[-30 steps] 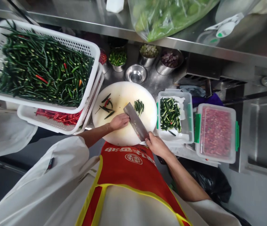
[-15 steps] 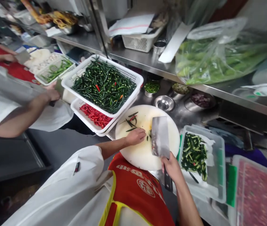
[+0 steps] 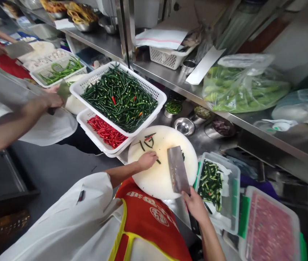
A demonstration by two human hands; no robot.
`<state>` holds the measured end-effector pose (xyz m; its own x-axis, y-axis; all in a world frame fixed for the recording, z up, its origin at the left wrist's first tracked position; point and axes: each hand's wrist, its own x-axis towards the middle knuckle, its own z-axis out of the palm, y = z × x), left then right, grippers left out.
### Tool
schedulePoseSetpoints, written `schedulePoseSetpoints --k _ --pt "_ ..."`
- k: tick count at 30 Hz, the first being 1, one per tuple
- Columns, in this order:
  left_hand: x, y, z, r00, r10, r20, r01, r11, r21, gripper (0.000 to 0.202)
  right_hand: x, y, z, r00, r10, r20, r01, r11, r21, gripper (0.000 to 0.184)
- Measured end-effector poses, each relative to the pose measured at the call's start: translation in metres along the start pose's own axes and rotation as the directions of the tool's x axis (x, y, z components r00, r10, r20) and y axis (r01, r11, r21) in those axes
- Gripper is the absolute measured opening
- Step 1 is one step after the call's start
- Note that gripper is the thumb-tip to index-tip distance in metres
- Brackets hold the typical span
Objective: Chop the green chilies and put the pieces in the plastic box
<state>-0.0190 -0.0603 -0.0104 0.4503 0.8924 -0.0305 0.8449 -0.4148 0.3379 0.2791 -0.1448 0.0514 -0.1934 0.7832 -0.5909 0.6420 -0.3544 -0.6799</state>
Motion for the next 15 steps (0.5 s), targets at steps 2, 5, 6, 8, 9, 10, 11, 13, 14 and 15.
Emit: schedulePoseSetpoints --k 2,5,6,8,9,10,11,13,14,15 --pt "0.009 0.004 0.0 0.993 0.121 0.005 -0.121 0.992 -0.027 0.026 0.0 -0.013 0.001 0.999 -0.025 -0.03 0.022 0.995 -0.101 0.024" --pt "0.019 0.003 0.001 0.96 0.281 -0.015 -0.281 0.955 -0.099 0.025 -0.006 -0.027 0.0 0.994 -0.078 -0.075 0.054 0.96 -0.276 0.026" --pt "0.022 0.001 0.003 0.945 0.325 -0.03 -0.326 0.938 -0.12 0.024 -0.008 -0.029 -0.001 0.992 -0.094 -0.084 0.061 0.94 -0.336 0.026" --pt "0.024 -0.003 0.006 0.921 0.385 -0.062 -0.39 0.908 -0.151 0.024 -0.014 -0.033 -0.004 0.991 -0.113 -0.071 0.071 0.898 -0.434 0.024" --pt "0.025 -0.005 0.008 0.914 0.399 -0.075 -0.406 0.9 -0.161 0.024 -0.017 -0.034 -0.006 0.992 -0.113 -0.05 0.077 0.882 -0.464 0.022" --pt "0.026 -0.007 0.011 0.91 0.406 -0.085 -0.414 0.894 -0.169 0.023 -0.019 -0.036 -0.007 0.994 -0.106 -0.024 0.082 0.874 -0.48 0.021" --pt "0.026 -0.009 0.013 0.909 0.406 -0.092 -0.417 0.892 -0.174 0.023 -0.021 -0.037 -0.009 0.996 -0.091 0.006 0.083 0.872 -0.482 0.021" --pt "0.026 -0.011 0.017 0.912 0.395 -0.105 -0.408 0.896 -0.176 0.025 -0.024 -0.041 -0.013 0.997 -0.047 0.058 0.068 0.879 -0.472 0.02" --pt "0.026 -0.012 0.018 0.912 0.394 -0.112 -0.408 0.896 -0.176 0.027 -0.025 -0.043 -0.016 0.997 -0.022 0.078 0.056 0.882 -0.468 0.021" --pt "0.026 -0.013 0.019 0.91 0.397 -0.118 -0.413 0.894 -0.176 0.028 -0.025 -0.044 -0.019 0.996 0.0 0.094 0.044 0.883 -0.467 0.021"
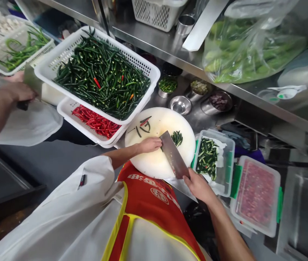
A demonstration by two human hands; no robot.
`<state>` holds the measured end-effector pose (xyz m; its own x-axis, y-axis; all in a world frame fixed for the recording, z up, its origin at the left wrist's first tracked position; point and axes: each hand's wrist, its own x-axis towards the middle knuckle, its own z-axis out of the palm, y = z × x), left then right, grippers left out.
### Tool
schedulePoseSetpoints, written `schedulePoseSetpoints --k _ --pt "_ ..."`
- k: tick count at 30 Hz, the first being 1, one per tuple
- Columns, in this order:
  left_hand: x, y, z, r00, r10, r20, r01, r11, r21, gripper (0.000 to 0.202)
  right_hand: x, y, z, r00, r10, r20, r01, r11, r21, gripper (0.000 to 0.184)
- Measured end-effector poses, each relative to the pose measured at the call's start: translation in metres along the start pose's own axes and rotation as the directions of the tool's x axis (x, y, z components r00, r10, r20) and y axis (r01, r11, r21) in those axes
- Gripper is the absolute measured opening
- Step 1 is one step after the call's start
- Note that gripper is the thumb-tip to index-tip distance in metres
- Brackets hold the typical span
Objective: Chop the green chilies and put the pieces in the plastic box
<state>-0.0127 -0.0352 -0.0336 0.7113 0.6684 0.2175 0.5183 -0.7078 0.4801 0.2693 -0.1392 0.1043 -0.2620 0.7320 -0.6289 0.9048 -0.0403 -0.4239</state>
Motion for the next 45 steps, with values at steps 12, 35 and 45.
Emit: schedulePoseSetpoints --k 12,35,45 --pt "-0.004 -0.006 0.009 0.999 -0.015 0.03 0.015 1.0 -0.009 0.027 0.036 -0.017 0.015 0.997 0.045 -0.067 -0.047 0.998 -0.029 0.018" --pt "0.0 -0.005 -0.053 0.913 -0.316 0.257 0.251 0.933 0.257 0.024 0.014 0.006 0.043 0.982 0.093 -0.164 -0.061 0.98 0.19 0.018" --pt "-0.01 0.01 -0.013 0.994 0.044 0.098 -0.051 0.997 0.064 0.03 -0.006 -0.013 0.021 0.997 0.042 -0.063 -0.046 0.997 -0.069 0.016"
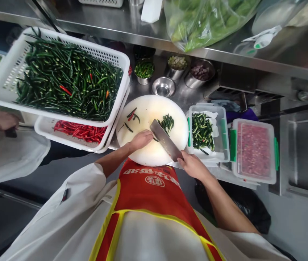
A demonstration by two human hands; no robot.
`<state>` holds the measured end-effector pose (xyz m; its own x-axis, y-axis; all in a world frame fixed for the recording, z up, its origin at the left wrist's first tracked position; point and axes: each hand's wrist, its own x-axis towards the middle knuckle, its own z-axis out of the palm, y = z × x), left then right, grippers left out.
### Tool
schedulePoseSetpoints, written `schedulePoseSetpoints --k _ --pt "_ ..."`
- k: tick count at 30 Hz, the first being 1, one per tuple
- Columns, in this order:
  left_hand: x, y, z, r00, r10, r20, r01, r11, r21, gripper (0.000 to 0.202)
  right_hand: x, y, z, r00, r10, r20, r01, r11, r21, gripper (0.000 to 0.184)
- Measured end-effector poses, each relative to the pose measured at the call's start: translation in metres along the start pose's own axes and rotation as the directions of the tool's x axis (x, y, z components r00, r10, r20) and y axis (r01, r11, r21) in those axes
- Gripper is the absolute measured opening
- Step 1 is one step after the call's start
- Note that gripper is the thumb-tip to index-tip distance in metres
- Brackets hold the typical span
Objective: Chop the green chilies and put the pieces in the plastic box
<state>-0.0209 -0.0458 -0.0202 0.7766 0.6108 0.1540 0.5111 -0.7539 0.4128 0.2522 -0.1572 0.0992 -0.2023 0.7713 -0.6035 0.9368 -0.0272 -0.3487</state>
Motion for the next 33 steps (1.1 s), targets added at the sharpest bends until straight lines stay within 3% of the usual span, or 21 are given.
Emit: schedulePoseSetpoints --k 6,11,14,17,20,27,33 --pt "-0.003 -0.001 0.007 0.998 0.035 -0.046 -0.032 0.997 0.065 0.028 -0.008 0.005 -0.023 0.996 -0.039 0.082 0.038 0.999 0.014 0.017" --pt "-0.004 -0.001 0.013 0.998 0.021 -0.06 -0.017 0.998 0.06 0.028 -0.005 0.011 -0.026 0.989 -0.078 0.126 0.076 0.997 0.022 0.016" --pt "-0.004 -0.002 0.015 0.999 0.016 -0.05 -0.013 0.999 0.047 0.028 0.019 -0.001 -0.016 0.99 -0.095 0.108 0.096 0.995 -0.003 0.017" --pt "-0.004 -0.002 0.015 0.998 0.028 -0.048 -0.027 0.999 0.026 0.027 0.055 -0.022 -0.001 0.996 -0.091 0.009 0.091 0.995 -0.035 0.019" --pt "-0.004 0.002 0.013 0.998 0.028 -0.052 -0.026 0.999 0.047 0.027 0.072 -0.026 0.004 0.987 -0.161 -0.015 0.161 0.987 -0.024 0.019" --pt "-0.005 0.008 0.007 0.999 -0.012 -0.038 0.014 0.998 0.066 0.029 0.036 0.033 0.001 0.973 -0.227 0.027 0.226 0.973 0.056 0.017" --pt "-0.015 0.01 0.013 0.996 -0.081 -0.036 0.081 0.997 0.001 0.029 0.021 0.031 -0.004 0.993 -0.115 0.012 0.114 0.992 0.062 0.016"
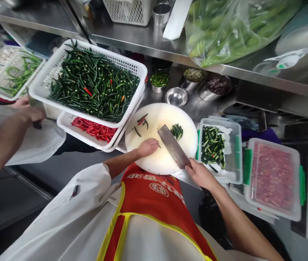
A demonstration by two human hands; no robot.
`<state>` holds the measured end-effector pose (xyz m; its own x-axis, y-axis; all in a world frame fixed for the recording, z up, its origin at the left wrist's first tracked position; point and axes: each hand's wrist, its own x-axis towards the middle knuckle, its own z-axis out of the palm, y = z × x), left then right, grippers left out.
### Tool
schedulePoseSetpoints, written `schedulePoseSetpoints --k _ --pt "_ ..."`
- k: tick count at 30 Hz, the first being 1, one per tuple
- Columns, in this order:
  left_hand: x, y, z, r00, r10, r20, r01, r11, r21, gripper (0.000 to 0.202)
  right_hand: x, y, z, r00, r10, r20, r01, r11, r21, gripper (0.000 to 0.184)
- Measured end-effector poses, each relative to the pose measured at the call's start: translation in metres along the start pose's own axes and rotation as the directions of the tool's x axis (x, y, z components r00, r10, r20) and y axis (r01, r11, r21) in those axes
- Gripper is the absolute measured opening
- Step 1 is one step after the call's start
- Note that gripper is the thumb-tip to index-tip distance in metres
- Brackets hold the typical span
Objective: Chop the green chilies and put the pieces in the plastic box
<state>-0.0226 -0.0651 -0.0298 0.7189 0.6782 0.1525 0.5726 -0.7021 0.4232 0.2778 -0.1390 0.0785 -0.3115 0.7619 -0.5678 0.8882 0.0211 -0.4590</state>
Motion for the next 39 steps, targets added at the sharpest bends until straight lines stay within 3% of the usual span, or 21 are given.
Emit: schedulePoseSetpoints --k 3,5,9,12,14,16,19,21,26,32,35,39 --pt "-0.009 -0.001 -0.002 0.999 -0.022 -0.04 0.022 1.0 -0.022 0.029 -0.005 -0.006 -0.003 1.0 0.018 0.0 -0.018 1.0 0.002 0.016" --pt "-0.016 -0.005 -0.01 0.988 -0.104 -0.111 0.102 0.994 -0.026 0.028 -0.012 -0.009 -0.003 1.0 -0.001 0.002 0.001 1.0 0.015 0.016" --pt "-0.025 -0.023 -0.039 0.883 -0.406 -0.234 0.429 0.901 0.055 0.025 -0.022 -0.01 0.005 0.995 -0.075 0.058 0.071 0.995 0.077 0.014" --pt "-0.028 -0.037 -0.055 0.832 -0.525 -0.18 0.552 0.815 0.177 0.028 -0.019 -0.003 0.015 0.991 -0.099 0.087 0.089 0.99 0.109 0.014" --pt "-0.029 -0.04 -0.058 0.842 -0.526 -0.115 0.539 0.817 0.207 0.026 -0.013 0.003 0.02 0.996 -0.067 0.066 0.058 0.991 0.117 0.016" --pt "-0.029 -0.037 -0.053 0.884 -0.463 -0.056 0.465 0.867 0.178 0.025 -0.007 0.006 0.022 1.0 -0.014 0.024 0.012 0.995 0.104 0.019" --pt "-0.025 -0.02 -0.037 0.968 -0.249 0.039 0.246 0.967 0.073 0.025 -0.004 -0.002 0.02 0.997 0.065 -0.036 -0.065 0.998 0.014 0.02" --pt "-0.021 -0.008 -0.023 0.992 -0.113 0.06 0.113 0.994 0.006 0.025 -0.006 -0.014 0.015 0.994 0.094 -0.047 -0.096 0.994 -0.049 0.019" --pt "-0.012 0.003 -0.003 0.999 -0.046 0.014 0.046 0.999 -0.027 0.029 -0.02 -0.04 0.001 0.998 0.06 0.018 -0.058 0.992 -0.109 0.015" --pt "-0.01 -0.001 -0.002 0.998 -0.058 0.032 0.059 0.997 -0.04 0.03 -0.035 -0.034 -0.011 0.993 0.059 0.101 -0.047 0.992 -0.116 0.015" --pt "-0.009 -0.001 -0.001 0.998 -0.063 0.023 0.064 0.997 -0.05 0.029 -0.023 -0.034 -0.009 0.992 0.048 0.116 -0.035 0.993 -0.11 0.016" --pt "-0.008 -0.004 0.001 0.999 -0.04 0.012 0.041 0.997 -0.063 0.029 0.013 -0.046 0.012 0.998 0.035 0.056 -0.03 0.996 -0.08 0.019"
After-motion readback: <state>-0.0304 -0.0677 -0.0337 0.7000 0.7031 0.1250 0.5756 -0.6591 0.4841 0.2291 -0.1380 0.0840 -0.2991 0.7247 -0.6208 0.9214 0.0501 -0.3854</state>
